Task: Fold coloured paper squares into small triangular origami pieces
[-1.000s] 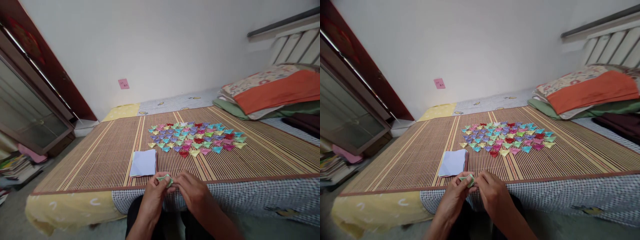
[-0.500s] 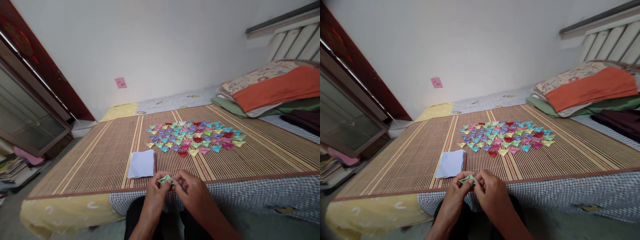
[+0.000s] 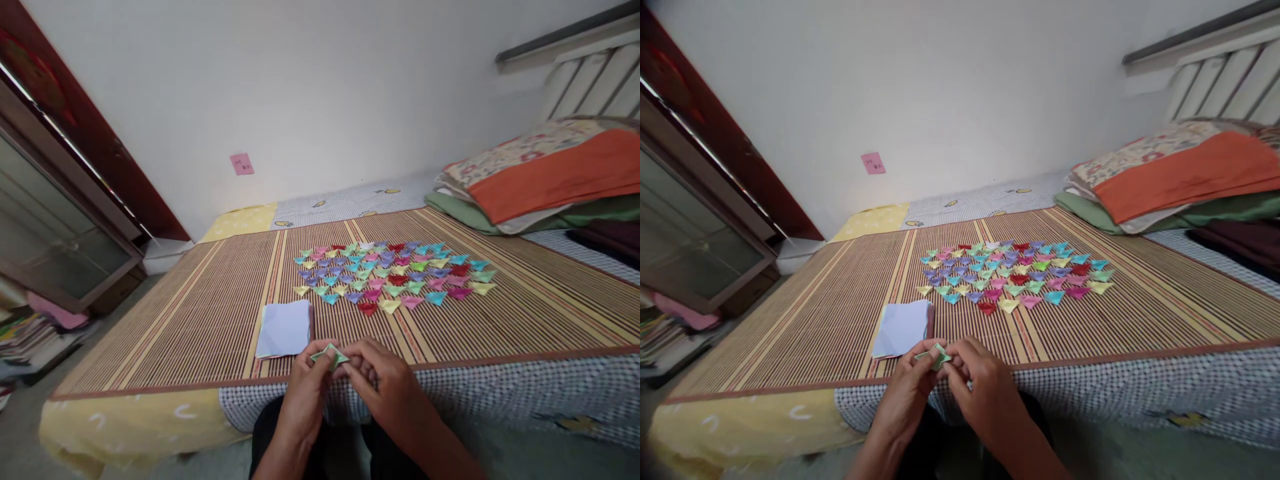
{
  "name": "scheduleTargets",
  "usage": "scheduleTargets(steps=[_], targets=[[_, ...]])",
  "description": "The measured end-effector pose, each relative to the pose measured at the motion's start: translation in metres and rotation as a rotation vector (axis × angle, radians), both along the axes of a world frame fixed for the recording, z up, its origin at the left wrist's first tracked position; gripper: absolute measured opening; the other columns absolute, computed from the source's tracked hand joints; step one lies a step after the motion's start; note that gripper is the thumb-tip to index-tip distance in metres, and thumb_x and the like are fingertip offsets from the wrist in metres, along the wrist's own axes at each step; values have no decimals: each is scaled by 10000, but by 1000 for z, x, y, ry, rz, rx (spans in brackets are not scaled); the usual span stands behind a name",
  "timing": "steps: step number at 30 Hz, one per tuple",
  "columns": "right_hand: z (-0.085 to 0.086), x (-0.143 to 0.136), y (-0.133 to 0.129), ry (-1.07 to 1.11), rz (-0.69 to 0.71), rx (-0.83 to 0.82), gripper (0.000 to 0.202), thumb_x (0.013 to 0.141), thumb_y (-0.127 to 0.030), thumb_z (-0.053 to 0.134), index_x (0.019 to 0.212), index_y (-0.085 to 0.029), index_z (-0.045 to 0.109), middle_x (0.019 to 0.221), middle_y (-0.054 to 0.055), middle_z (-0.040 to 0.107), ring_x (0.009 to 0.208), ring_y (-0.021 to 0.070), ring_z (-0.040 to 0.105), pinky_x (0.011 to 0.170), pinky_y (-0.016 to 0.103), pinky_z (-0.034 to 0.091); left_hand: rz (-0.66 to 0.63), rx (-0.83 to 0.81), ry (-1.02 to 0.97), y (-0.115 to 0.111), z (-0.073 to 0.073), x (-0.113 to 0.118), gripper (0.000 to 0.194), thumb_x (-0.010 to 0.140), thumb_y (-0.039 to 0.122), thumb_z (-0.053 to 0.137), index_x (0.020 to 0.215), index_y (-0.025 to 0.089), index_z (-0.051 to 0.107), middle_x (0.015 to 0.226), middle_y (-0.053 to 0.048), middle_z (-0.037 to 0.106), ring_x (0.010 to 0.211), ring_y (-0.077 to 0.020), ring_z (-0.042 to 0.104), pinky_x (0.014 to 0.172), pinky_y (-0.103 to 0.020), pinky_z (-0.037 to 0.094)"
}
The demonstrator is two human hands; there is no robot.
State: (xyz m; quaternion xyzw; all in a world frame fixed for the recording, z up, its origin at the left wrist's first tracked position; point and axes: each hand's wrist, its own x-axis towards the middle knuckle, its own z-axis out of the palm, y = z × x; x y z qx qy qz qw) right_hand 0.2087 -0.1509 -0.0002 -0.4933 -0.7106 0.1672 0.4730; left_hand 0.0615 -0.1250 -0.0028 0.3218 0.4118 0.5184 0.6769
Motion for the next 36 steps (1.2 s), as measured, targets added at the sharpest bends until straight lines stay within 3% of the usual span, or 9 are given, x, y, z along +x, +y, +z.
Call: scheduleTargets(steps=[3, 6, 13, 18, 23, 26, 30, 36], targets=[[-7, 1, 2, -146, -3, 155, 258, 935, -23, 503, 1007, -193, 683, 862, 56, 687, 762, 191, 695, 668, 274, 555, 36, -23, -54, 2, 2, 1, 407, 620, 391, 955, 872, 133, 766, 808, -60, 728, 791, -185, 688, 776, -313, 569], [-13, 2, 7, -214, 1, 195, 267, 979, -35, 470, 1021, -188, 684, 870, 65, 674, 779, 191, 683, 706, 285, 568, 57, -31, -67, 3, 2, 2, 418, 612, 408, 960, 866, 132, 774, 824, -61, 726, 829, -200, 689, 819, -348, 580], [-8, 3, 13, -96, 9, 232, 279, 989, -29, 458, 1103, -203, 643, 937, 75, 679, 840, 200, 698, 734, 301, 584, 55, -84, -208, 8, 1, -1, 396, 787, 494, 842, 942, 132, 796, 953, -86, 749, 943, -218, 700, 867, -368, 600], [-8, -2, 13, -70, -28, 251, 221, 984, -50, 492, 1043, -210, 634, 912, 63, 685, 845, 206, 709, 732, 304, 582, 19, -122, -389, 12, 5, -1, 446, 902, 546, 706, 1022, 122, 776, 1011, -145, 776, 1052, -255, 721, 1010, -406, 560], [-9, 3, 23, -26, -68, 240, 196, 990, -82, 495, 1018, -202, 647, 907, 61, 685, 797, 187, 701, 693, 279, 553, 7, -111, -456, 14, 4, -1, 492, 922, 572, 661, 1079, 119, 771, 1109, -178, 774, 1157, -294, 700, 1103, -457, 501], [-6, 10, 31, 42, -106, 164, 135, 993, -166, 542, 952, -203, 665, 834, 41, 668, 677, 168, 653, 627, 270, 517, 2, -106, -450, 15, 3, -1, 493, 940, 562, 640, 1079, 110, 781, 1125, -183, 774, 1195, -305, 686, 1136, -477, 472], [-1, 9, 39, 132, -77, -135, 107, 959, -246, 613, 906, -219, 703, 812, 32, 716, 682, 174, 663, 618, 265, 507, -4, -78, -437, 14, 2, 5, 480, 979, 542, 586, 1110, 126, 784, 1184, -171, 761, 1285, -301, 635, 1180, -471, 424], [-5, -2, 49, 253, -48, -348, 134, 879, -156, 566, 839, -195, 688, 768, 35, 754, 684, 189, 716, 609, 264, 515, -55, -59, -412, 18, -4, 13, 504, 948, 582, 611, 1171, 161, 775, 1266, -153, 736, 1327, -328, 605, 1199, -480, 392]])
